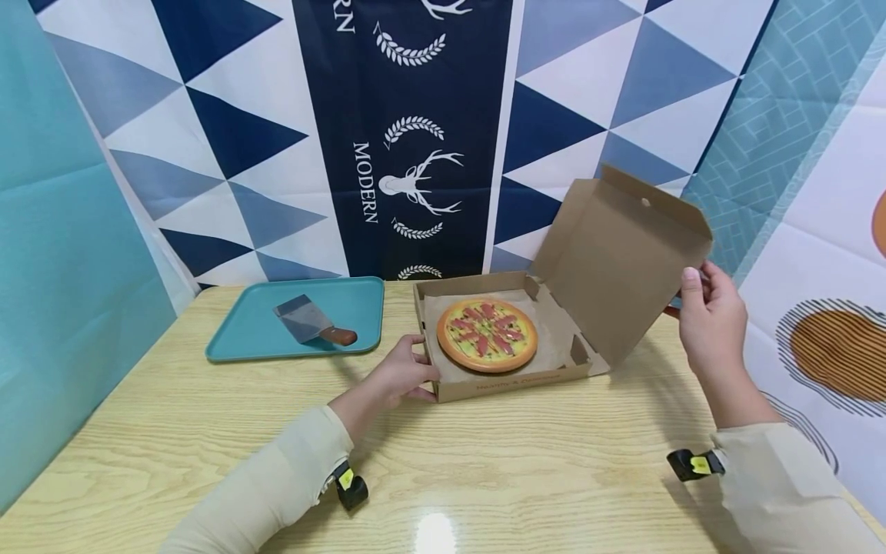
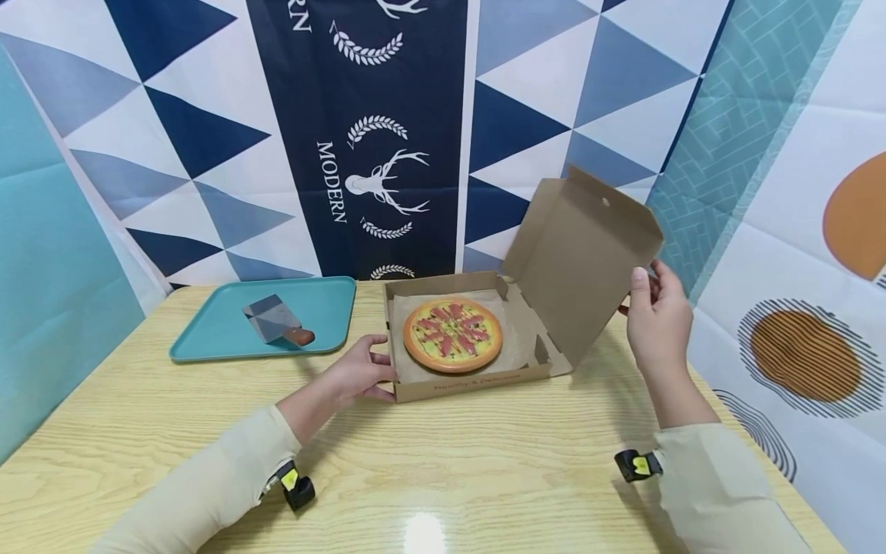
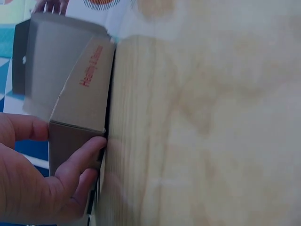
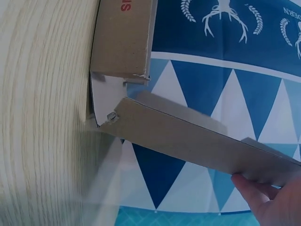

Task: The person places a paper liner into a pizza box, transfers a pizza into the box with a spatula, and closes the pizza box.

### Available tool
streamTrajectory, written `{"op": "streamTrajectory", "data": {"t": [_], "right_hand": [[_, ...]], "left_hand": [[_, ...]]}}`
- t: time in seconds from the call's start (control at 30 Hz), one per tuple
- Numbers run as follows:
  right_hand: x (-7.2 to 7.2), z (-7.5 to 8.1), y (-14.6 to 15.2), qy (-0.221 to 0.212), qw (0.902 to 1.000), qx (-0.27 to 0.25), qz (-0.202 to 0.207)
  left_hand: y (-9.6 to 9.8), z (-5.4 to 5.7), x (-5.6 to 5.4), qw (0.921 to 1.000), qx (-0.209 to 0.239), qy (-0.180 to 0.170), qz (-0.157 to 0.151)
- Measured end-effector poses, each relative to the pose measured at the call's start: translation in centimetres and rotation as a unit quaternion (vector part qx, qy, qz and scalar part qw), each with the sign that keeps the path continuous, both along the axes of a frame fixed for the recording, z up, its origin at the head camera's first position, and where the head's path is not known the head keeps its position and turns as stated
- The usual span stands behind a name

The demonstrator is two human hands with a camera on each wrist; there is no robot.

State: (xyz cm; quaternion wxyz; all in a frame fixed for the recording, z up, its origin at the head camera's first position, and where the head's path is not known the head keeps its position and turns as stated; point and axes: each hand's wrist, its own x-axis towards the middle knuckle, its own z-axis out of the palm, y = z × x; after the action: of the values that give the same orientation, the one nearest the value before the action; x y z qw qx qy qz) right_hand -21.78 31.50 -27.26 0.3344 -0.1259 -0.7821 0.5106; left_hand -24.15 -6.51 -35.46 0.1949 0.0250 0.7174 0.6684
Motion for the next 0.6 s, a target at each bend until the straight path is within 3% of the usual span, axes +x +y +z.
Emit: {"op": "streamTrajectory", "data": {"t": [0.4, 0.6], "right_hand": [[-1.0, -0.1, 0.5, -0.015, 0.9991, 0.030, -0.025], [-1.3, -0.1, 0.8, -0.001, 0.9999, 0.010, 0.004]], "left_hand": [[1.3, 0.1, 2.0, 0.9999, 0.002, -0.003, 0.012], [2.0, 0.1, 3.1, 0.9997, -0.004, 0.002, 0.026]]}}
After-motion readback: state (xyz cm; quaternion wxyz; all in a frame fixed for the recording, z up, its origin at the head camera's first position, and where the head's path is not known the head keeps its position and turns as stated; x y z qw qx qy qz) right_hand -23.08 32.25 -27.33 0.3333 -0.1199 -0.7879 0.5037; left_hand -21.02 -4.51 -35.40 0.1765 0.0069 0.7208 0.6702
